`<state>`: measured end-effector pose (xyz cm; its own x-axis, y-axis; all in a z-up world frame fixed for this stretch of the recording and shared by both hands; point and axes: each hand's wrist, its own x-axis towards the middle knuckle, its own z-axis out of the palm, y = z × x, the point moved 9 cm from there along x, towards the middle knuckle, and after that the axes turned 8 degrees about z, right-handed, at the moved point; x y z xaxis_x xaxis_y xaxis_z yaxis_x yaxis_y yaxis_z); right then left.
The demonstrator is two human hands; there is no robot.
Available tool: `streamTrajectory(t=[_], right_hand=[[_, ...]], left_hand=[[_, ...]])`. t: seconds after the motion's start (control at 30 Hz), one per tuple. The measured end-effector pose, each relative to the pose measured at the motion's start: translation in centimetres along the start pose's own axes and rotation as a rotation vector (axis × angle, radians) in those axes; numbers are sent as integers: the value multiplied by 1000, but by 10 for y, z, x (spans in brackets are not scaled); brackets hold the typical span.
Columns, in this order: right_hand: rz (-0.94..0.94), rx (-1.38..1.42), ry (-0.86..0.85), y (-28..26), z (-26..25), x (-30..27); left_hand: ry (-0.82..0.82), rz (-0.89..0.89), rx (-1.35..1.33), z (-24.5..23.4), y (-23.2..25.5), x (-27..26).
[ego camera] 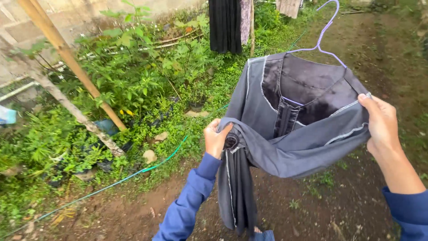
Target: Hanging clothes on a clothesline using hangers.
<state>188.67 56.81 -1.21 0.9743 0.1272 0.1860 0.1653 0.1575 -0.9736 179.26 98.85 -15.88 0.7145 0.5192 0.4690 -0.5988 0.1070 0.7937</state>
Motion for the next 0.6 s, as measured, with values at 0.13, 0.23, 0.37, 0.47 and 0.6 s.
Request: streamTrajectory(t=[0.13,0.23,0.37,0.47,0.6], right_hand=[[-25,27,-49,23,-7,100],[-53,-44,-43,23,6,159],[-35,-27,-62,47,17,233],[-9,-12,-65,64,31,287],[-36,-17,-87,97,44,375]], left_hand=[[49,-10,-4,3,-72,65],[29,42,35,14,-87,108],[87,29,53,13,-120,157],[100,57,20,11,-148,198],[128,35,41,6,-190,259]])
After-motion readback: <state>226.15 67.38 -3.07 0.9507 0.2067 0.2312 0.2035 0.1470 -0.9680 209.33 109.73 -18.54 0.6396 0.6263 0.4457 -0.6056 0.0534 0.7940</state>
